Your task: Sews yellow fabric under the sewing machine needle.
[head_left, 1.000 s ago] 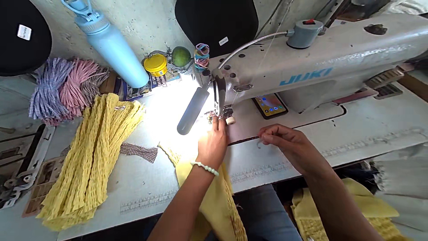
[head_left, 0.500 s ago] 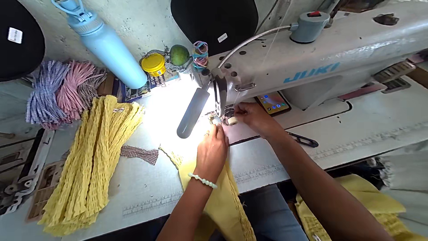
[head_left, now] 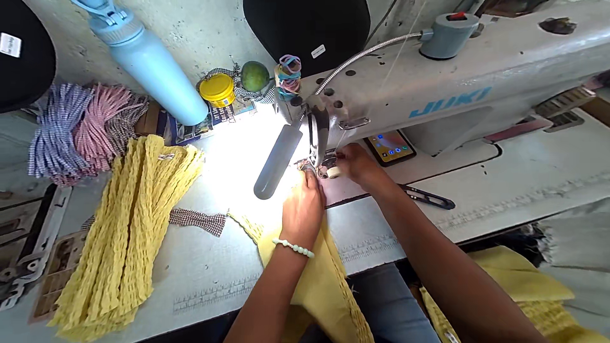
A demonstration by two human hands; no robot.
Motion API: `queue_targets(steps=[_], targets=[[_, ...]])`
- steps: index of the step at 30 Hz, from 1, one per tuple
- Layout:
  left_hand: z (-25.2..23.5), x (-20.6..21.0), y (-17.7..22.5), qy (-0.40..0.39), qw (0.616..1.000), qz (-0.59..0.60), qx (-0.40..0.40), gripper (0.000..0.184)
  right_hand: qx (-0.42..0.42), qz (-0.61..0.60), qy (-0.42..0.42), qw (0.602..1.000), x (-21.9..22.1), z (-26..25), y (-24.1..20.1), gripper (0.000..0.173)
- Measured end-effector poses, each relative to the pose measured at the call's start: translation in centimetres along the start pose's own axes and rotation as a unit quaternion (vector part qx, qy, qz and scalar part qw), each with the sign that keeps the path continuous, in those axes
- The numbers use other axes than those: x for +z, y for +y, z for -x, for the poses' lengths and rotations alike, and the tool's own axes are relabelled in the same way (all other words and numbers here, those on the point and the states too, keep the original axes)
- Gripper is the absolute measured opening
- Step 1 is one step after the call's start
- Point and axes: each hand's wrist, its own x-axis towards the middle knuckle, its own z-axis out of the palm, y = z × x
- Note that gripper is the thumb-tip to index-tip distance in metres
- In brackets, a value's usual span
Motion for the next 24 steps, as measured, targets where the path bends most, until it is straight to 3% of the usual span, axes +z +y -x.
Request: queue_targets(steps=[5, 10, 15, 24], targets=[[1.1, 1.8, -1.3, 0.138, 0.988, 0.006, 0.071, 0.023, 0.018, -0.037, -0.031, 0.999, -0.7, 0.2, 0.0, 0.01], [1.6, 1.8, -1.5, 0.133, 0.987, 0.004, 0.09, 0.025, -0.041, 0.107, -0.023, 0.993, 1.1, 0.6, -1.3, 0.01], [1.4, 1.7, -2.0, 0.12, 0.985, -0.019, 0.126, 0.025, -0.051, 0.134, -0.001, 0.99, 2.1, 0.0, -1.2, 0.011], [1.2, 2.9, -2.8, 0.209, 0.965, 0.016, 0.158, 0.023, -0.053, 0.21, 0.027, 0.976, 3.7, 0.1, -1.1, 0.029]])
